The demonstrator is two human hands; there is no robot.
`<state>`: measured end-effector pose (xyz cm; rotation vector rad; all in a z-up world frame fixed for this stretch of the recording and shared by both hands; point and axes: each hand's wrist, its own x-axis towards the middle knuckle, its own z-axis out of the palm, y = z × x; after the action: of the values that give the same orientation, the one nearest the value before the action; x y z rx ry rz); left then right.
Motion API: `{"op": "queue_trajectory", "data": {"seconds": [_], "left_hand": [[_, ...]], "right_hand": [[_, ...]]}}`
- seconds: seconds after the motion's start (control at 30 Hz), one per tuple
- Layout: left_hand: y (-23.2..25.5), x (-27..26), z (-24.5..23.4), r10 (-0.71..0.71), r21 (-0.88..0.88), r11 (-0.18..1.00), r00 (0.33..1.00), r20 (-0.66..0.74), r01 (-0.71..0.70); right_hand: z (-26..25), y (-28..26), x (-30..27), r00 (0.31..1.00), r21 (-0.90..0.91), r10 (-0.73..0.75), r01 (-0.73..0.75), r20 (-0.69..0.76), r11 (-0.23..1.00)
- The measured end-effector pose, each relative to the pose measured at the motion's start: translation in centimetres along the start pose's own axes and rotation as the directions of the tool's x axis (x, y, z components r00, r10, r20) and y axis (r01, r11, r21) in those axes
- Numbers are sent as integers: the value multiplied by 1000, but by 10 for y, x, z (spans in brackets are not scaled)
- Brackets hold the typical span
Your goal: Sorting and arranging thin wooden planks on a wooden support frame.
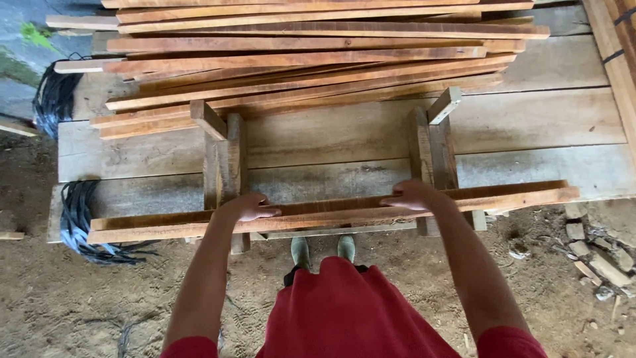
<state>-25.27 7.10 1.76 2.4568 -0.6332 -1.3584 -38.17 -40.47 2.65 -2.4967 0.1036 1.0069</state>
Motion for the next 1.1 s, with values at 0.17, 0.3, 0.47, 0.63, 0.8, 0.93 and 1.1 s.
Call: {"op": "queue_trajectory", "data": {"seconds": [0.17,0.3,0.47,0.63,0.8,0.93,1.1], "left_hand": [[-11,12,17,-24,-37,999,998,-53,22],[-23,24,25,26,-212,976,997,-79,-42],[-24,30,25,59,-296,949,985,-162,-105],[-16,29,24,-52,-348,938,982,-182,-15],[-12,42,23,-45,-213,977,972,-231,-6],[-9,57,18,-83,-148,987,982,-171,57],[-15,78,-1,-56,209,977,998,7,54]], "right_hand": [[21,19,-11,920,123,-51,107,-389,987],[23,13,-12,906,57,-39,69,-421,996],[32,29,15,892,49,64,-47,-447,998],[30,17,19,884,-25,122,-149,-451,988],[16,-5,22,924,-165,130,-199,-359,966],[0,-16,26,954,-227,128,-193,-273,955],[-10,-8,62,974,-371,217,-228,-71,900]]}}
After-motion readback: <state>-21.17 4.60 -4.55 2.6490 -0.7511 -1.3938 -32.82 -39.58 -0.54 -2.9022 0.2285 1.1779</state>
